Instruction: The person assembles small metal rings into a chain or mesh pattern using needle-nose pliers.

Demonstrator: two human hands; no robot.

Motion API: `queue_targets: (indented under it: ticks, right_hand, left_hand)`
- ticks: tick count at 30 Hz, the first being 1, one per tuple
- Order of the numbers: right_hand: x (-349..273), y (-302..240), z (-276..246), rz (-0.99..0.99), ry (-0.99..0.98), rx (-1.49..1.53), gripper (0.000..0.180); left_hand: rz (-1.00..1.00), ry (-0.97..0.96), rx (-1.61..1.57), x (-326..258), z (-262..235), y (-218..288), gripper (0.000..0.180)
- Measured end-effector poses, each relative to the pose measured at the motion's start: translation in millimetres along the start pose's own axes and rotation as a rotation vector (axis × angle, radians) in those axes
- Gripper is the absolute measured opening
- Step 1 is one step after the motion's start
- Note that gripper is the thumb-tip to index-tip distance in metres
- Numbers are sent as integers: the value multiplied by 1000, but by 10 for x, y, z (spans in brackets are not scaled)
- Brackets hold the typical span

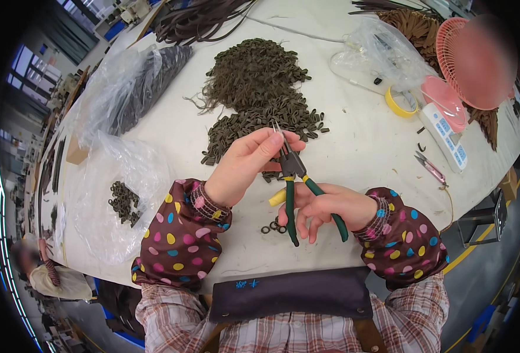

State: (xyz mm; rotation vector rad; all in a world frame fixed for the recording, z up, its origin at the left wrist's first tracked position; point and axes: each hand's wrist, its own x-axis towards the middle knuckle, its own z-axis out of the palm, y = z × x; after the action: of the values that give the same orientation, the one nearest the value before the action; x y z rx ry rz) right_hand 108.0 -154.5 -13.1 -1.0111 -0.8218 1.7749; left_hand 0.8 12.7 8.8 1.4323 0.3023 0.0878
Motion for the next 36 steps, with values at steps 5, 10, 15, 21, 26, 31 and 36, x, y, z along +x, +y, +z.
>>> queue_targets:
  ticks: [5, 10, 15, 21, 26, 31, 36]
  right_hand:
    - [33, 100, -108, -84, -128, 221, 47]
    - [32, 75, -41, -33, -65, 256, 50]
    - [105, 160, -77, -45, 41, 298, 41]
    - [115, 154, -38, -64, 248, 38, 37]
    - [87, 108, -33, -34, 66, 308, 38]
    - [76, 101, 17, -40, 157, 200, 36]
    - [99, 121, 91, -89, 302, 69, 31]
  left_hand:
    - [6, 16, -135, 41, -39, -6, 31]
    - [26, 53, -145, 52, -52, 40, 30]
    - [-7, 71, -108, 97, -35, 25, 29]
    - [34, -23, -145, 92, -75, -6, 33]
    - [8, -48, -238, 83, -89, -20, 33]
    - [33, 70, -113, 63, -13, -40, 31]
    - [20, 79, -146, 58, -13, -44, 31]
